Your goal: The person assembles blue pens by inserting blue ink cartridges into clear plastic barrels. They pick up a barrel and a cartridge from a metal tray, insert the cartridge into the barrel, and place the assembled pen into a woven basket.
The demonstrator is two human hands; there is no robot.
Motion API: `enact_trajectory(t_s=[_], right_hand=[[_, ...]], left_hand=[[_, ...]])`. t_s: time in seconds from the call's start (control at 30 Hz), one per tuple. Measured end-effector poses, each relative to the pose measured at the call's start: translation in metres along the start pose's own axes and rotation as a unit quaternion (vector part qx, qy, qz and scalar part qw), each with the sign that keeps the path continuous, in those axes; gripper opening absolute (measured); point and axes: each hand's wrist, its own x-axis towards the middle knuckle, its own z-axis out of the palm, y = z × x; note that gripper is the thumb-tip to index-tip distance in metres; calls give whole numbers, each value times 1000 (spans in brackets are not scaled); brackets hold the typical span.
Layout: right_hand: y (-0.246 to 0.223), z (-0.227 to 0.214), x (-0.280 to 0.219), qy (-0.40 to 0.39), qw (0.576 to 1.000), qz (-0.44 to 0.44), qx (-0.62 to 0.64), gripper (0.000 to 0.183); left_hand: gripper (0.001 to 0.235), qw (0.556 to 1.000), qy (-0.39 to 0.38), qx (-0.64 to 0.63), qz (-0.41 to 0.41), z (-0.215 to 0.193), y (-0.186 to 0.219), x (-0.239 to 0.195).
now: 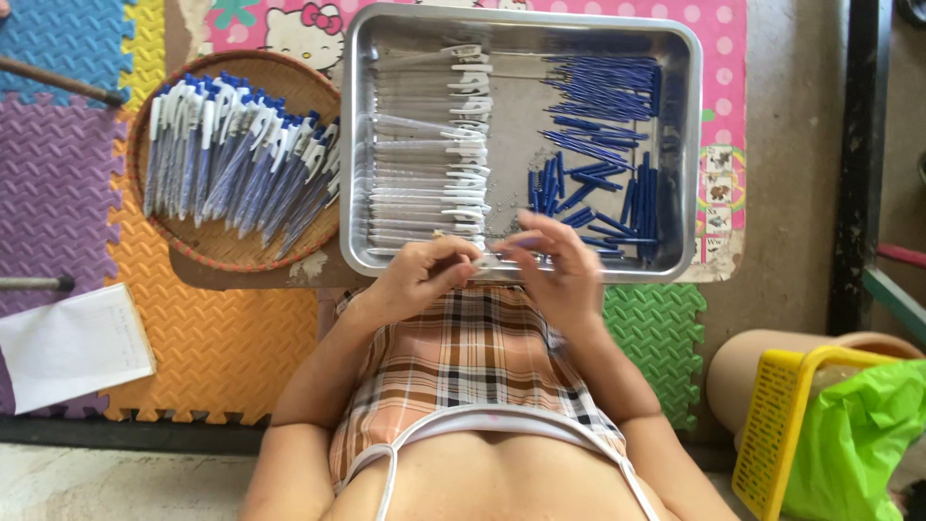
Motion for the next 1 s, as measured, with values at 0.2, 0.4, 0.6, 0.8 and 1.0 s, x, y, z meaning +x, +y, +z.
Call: enact_trajectory(t_s=[0.2,0.4,0.6,0.8,1.0], right_hand=[[32,33,-11,-60,988,-90,-106,34],[51,-3,-5,0,983,-96,-157,38],[59,-119,48,-174,778,-76,-599,28],[78,-128,46,-190,742,-82,-638,29],[28,-103,43,-81,991,100,-47,26]], left_hand=[[23,987,40,-155,-1,-11,-40,-11],[24,971,70,-229,-3,-13,-32,-8],[26,949,108,-296,9,-10,-23,-3],[22,950,129,-285,17,-9,-42,-4],[29,947,168,-269,51,3,-47,5]])
